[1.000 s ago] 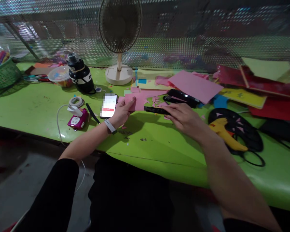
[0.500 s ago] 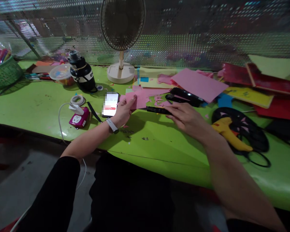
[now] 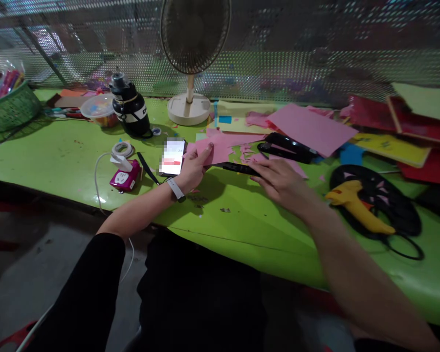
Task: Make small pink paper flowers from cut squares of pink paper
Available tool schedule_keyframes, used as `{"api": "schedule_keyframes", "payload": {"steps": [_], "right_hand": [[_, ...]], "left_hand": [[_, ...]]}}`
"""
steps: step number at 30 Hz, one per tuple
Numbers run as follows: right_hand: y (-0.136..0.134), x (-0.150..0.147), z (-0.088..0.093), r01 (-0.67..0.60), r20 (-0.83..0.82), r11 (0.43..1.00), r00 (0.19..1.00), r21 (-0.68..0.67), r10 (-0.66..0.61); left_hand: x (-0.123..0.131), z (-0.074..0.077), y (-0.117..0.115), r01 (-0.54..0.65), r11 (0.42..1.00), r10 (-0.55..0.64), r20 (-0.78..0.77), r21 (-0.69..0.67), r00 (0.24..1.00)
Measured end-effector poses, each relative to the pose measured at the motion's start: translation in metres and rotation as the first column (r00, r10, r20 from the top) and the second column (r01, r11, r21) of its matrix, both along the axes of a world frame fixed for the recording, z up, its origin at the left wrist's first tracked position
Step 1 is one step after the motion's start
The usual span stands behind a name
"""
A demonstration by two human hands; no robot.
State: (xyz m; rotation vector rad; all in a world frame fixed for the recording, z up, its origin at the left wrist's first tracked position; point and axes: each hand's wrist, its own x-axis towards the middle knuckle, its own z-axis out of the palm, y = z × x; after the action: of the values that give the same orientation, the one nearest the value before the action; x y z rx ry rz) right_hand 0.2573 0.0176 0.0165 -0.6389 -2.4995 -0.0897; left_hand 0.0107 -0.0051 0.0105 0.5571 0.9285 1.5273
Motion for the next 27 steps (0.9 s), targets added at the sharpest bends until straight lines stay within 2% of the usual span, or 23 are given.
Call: {"api": "schedule_keyframes", "payload": {"steps": [4, 11, 20, 27], "right_hand": [[-0.001, -0.001, -0.002, 0.001, 0.006, 1.000, 1.000, -0.019, -0.001], [0.010, 0.012, -0.002, 0.030, 0.035, 0.996, 0.999, -0.079, -0.028], [0.007, 0.009, -0.001, 0.001, 0.022, 0.994, 1.000, -0.106, 0.001], [0.009, 0.015, 0.008, -0.085, -0.008, 0.982, 0.996, -0.170, 0.085]], "left_hand": [[0.001, -0.004, 0.001, 0.032, 0.999, -0.032, -0.022, -0.008, 0.999], [-0.008, 0.007, 0.003, 0.168, 0.981, -0.174, -0.055, -0.100, 0.983], [-0.009, -0.001, 0.005, 0.172, 0.980, -0.182, -0.105, -0.099, 0.978], [-0.011, -0.002, 0.009, 0.161, 0.984, -0.170, -0.126, -0.076, 0.977]]}}
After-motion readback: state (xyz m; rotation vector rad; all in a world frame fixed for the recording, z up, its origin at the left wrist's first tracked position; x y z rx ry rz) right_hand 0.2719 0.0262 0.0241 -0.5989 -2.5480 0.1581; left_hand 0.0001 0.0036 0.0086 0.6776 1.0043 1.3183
